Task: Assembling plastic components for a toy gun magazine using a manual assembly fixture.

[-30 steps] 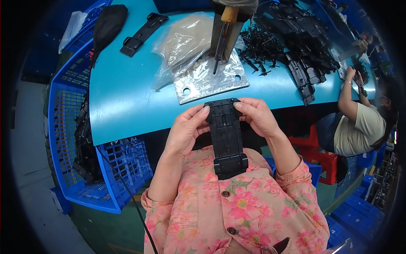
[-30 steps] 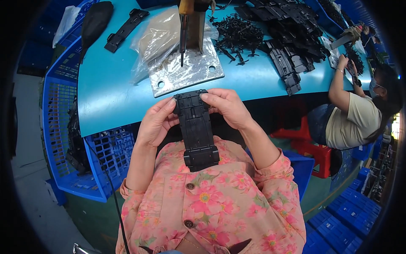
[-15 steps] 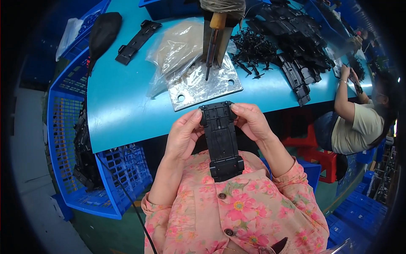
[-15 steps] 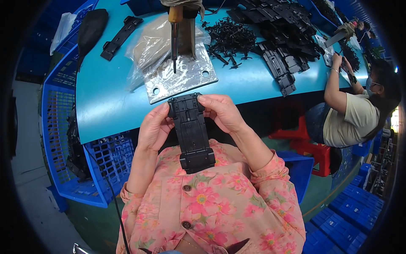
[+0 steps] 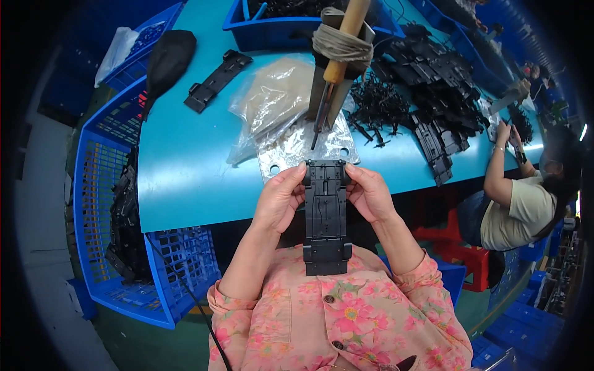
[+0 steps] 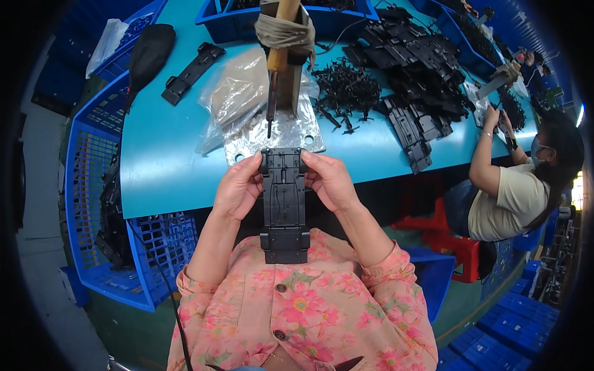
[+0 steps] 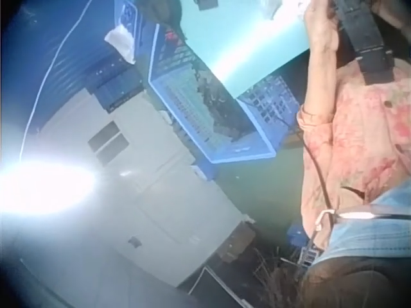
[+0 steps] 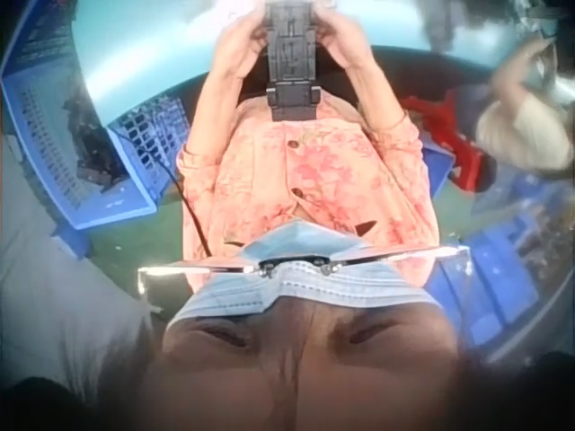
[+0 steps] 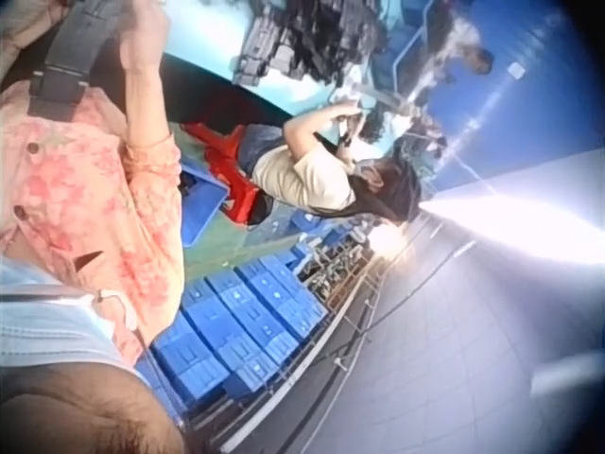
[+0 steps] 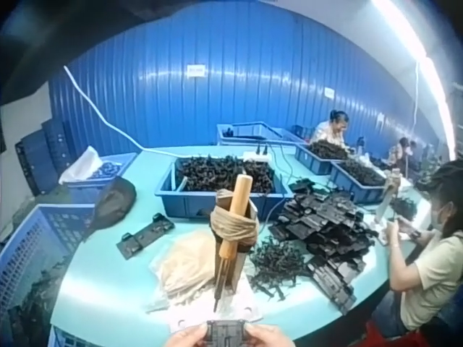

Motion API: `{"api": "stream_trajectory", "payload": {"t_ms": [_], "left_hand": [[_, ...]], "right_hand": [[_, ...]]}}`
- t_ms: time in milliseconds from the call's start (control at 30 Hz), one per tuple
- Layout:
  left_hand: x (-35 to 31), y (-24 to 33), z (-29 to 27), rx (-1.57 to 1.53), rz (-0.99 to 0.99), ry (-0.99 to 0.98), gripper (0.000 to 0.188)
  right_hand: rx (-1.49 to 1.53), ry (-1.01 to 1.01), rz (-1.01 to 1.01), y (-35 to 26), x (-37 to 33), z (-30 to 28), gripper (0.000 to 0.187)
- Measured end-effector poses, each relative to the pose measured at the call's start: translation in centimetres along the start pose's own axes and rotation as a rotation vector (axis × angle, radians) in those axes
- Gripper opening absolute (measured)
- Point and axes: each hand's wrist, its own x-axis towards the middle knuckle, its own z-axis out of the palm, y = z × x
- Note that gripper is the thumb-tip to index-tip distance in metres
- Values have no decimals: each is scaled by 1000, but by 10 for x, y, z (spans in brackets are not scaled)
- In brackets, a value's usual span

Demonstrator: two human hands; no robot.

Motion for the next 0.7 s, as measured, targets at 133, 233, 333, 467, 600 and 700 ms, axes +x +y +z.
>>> {"api": "stream_trajectory", "payload": {"t_ms": [133, 233, 333, 467, 600, 700], "left_hand": [[6, 6, 2, -13, 8, -14, 24], [9, 8, 2, -15, 16, -30, 23], [11, 10, 2, -31, 13, -41, 23], [12, 12, 2, -46, 10, -61, 22], [12, 13, 3, -58, 5, -64, 23], [12, 14, 3, -65, 3, -81, 23]], "right_hand": [[56, 19, 6, 1, 6, 1, 24], [50, 8, -9, 1, 8, 3, 25], [50, 17, -22, -5, 7, 9, 25], [21, -23, -32, -9, 7, 9, 25], [-10, -3, -40, -9, 6, 10, 25], [-19, 4, -43, -10, 5, 11, 25]]}}
